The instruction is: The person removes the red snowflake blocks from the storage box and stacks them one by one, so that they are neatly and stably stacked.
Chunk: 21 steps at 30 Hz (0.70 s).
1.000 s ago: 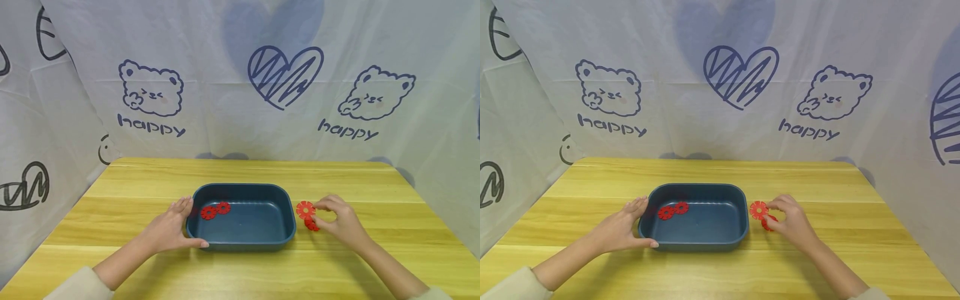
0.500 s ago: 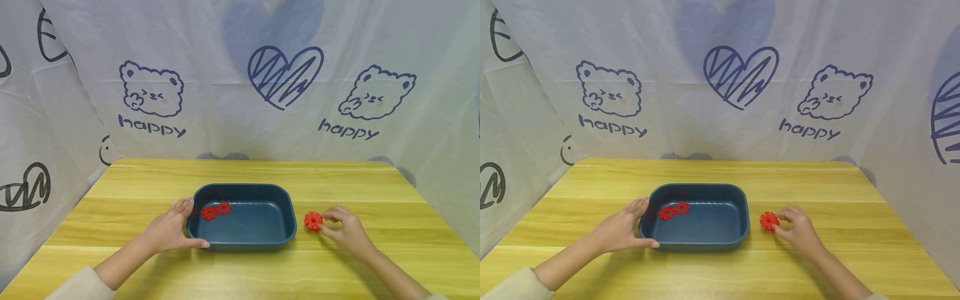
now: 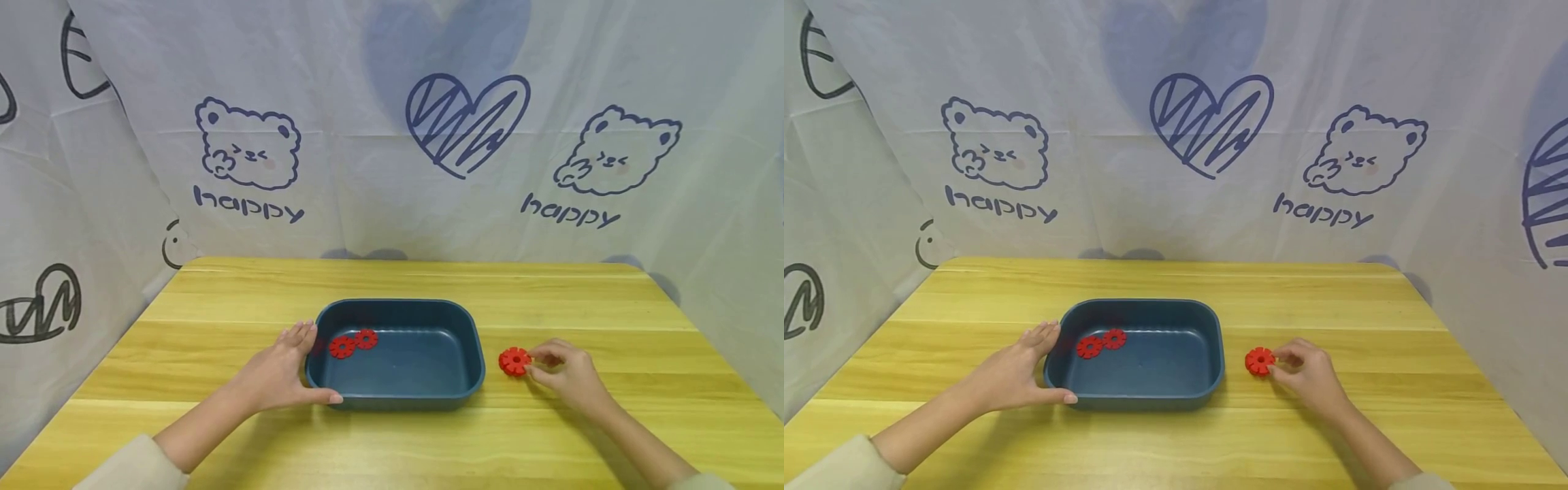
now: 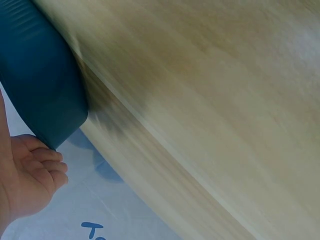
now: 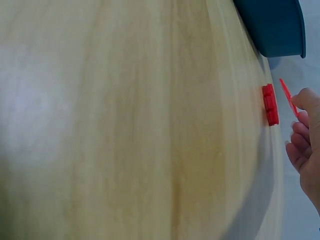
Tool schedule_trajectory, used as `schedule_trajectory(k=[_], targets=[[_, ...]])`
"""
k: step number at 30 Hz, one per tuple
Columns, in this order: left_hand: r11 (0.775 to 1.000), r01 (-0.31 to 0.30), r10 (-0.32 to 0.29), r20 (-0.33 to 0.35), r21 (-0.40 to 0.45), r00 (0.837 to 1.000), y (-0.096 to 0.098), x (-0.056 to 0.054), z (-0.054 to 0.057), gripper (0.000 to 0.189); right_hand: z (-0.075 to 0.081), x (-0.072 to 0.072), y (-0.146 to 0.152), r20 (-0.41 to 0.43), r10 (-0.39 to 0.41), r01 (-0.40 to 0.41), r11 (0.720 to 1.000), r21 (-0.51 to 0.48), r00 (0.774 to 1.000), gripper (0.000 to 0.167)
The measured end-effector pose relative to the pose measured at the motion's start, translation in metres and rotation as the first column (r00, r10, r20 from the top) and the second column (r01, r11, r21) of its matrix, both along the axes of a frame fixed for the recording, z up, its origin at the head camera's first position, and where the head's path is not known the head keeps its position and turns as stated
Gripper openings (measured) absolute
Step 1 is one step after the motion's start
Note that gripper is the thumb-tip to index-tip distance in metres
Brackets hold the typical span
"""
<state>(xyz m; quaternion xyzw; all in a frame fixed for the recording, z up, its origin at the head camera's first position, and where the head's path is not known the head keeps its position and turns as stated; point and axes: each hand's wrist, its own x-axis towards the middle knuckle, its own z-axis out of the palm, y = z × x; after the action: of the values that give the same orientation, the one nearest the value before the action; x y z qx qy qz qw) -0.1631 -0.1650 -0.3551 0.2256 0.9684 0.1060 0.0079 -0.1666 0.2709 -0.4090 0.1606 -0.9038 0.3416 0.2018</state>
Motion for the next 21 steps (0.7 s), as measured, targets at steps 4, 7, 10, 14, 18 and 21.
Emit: schedule_trajectory(k=[4, 7, 10, 14, 18, 21], targets=[[1.0, 0.0, 0.0, -0.002, 0.001, 1.0, -0.0001, -0.0003, -0.0002, 0.114, -0.0021, -0.0019, -0.0004, 0.059, 0.012, -0.011, 1.0, -0.028, 0.998, 0.013], [1.0, -0.002, 0.002, 0.0, -0.001, 1.0, -0.0002, -0.0004, -0.0001, 0.114, -0.0035, -0.0033, -0.0002, 0.094, 0.008, -0.005, 0.999, -0.038, 0.996, 0.012], [1.0, -0.003, 0.003, 0.003, -0.002, 1.0, -0.0002, -0.0003, 0.0003, 0.114, -0.0045, -0.0046, 0.0003, 0.117, -0.007, 0.011, 0.999, -0.035, 0.993, 0.011], [1.0, -0.004, 0.004, 0.007, -0.002, 1.0, -0.0002, -0.0001, 0.0006, 0.114, -0.0056, -0.0065, 0.0012, 0.144, -0.008, 0.012, 1.0, -0.022, 0.99, 0.011], [1.0, -0.005, 0.005, 0.009, -0.003, 1.0, -0.0002, -0.0002, 0.0002, 0.114, -0.0062, -0.008, 0.0022, 0.172, -0.004, 0.006, 1.0, -0.007, 0.985, 0.011], [1.0, -0.005, 0.005, 0.008, -0.005, 1.0, -0.0002, -0.0006, -0.0004, 0.114, -0.0067, -0.0088, 0.003, 0.183, 0.0, 0.001, 1.0, -0.008, 0.983, 0.011]])
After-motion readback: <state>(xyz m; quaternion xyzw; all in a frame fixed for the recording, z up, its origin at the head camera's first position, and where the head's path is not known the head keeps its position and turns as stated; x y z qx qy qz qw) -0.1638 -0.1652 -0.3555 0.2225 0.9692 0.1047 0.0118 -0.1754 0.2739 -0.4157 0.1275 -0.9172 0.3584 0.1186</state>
